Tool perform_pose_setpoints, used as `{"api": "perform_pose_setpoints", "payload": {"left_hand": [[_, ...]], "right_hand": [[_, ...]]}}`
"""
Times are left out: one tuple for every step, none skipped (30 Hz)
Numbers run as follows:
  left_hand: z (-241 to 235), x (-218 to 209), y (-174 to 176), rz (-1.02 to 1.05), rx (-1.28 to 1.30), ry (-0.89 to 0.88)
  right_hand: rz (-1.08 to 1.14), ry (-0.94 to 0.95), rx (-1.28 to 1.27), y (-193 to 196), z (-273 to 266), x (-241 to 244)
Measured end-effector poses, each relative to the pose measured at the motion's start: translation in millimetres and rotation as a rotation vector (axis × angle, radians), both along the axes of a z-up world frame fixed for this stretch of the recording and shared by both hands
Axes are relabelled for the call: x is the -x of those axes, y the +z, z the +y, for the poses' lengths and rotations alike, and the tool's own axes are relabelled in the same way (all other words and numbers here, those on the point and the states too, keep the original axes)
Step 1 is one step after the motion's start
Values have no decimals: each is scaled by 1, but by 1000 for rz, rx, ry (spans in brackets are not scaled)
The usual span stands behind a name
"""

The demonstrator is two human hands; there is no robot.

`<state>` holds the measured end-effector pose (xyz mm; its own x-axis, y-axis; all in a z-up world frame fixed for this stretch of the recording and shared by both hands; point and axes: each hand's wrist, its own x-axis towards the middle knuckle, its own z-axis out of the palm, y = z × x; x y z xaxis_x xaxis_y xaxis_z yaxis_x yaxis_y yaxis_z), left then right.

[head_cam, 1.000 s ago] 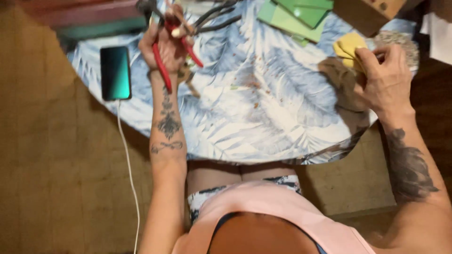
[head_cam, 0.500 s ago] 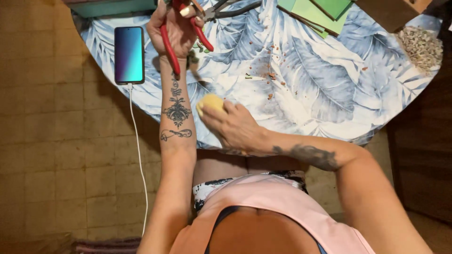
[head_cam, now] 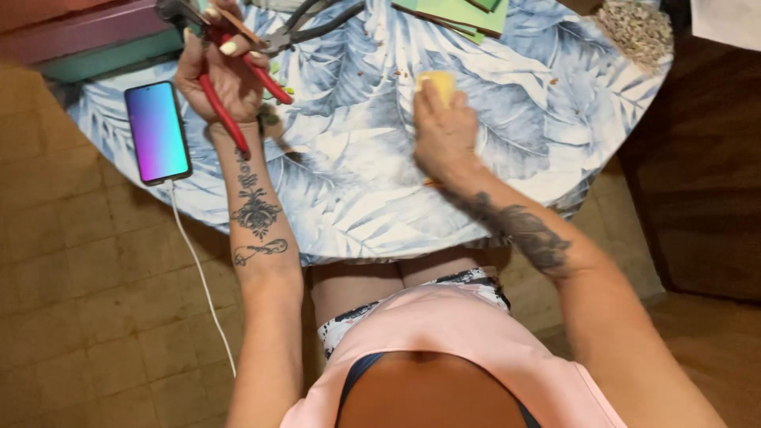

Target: Cutting small green tiles using tile nippers and cleaning the workspace with a sponge

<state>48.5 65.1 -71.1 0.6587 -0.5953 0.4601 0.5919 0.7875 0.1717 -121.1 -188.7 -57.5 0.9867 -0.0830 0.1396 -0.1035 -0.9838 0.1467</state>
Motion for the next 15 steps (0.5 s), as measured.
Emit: {"api": "perform_pose_setpoints", "payload": {"left_hand": [[-1,0,0,2,2,-6],[-3,0,0,-36,23,-7],[-3,-1,2,-79,45,-5],[-5,-1,3,-83,48,-9],[-5,0,4,-71,29,-9],[-5,2,5,-58,10,-10],[-5,2,5,-57,9,-7],[-5,3,5,-33,-4,-8],[-6,3,5,-10,-17,-13],[-6,2,5,-11,-18,-13],[-7,2,4,-29,-15,-14],[-8,1,4,-47,-12,-14],[-8,3,6,-54,-10,-8],[-9,4,7,-30,7,-32],[-8,7,9,-2,24,-57]], "right_hand": [[2,-6,2,13,-13,7],[77,-43,19,25,-27,14],[147,-77,37,39,-39,19],[143,-80,39,43,-57,24],[184,-82,19,47,-72,29],[224,-83,-2,50,-88,33],[225,-81,-2,48,-107,32],[252,-54,136,45,-126,32],[277,-31,273,43,-145,31],[276,-32,272,37,-160,34],[94,77,349,32,-176,38],[-92,180,424,27,-191,42],[-100,185,426,24,-191,42],[-142,192,417,22,-191,42],[-180,199,408,19,-190,44]]}}
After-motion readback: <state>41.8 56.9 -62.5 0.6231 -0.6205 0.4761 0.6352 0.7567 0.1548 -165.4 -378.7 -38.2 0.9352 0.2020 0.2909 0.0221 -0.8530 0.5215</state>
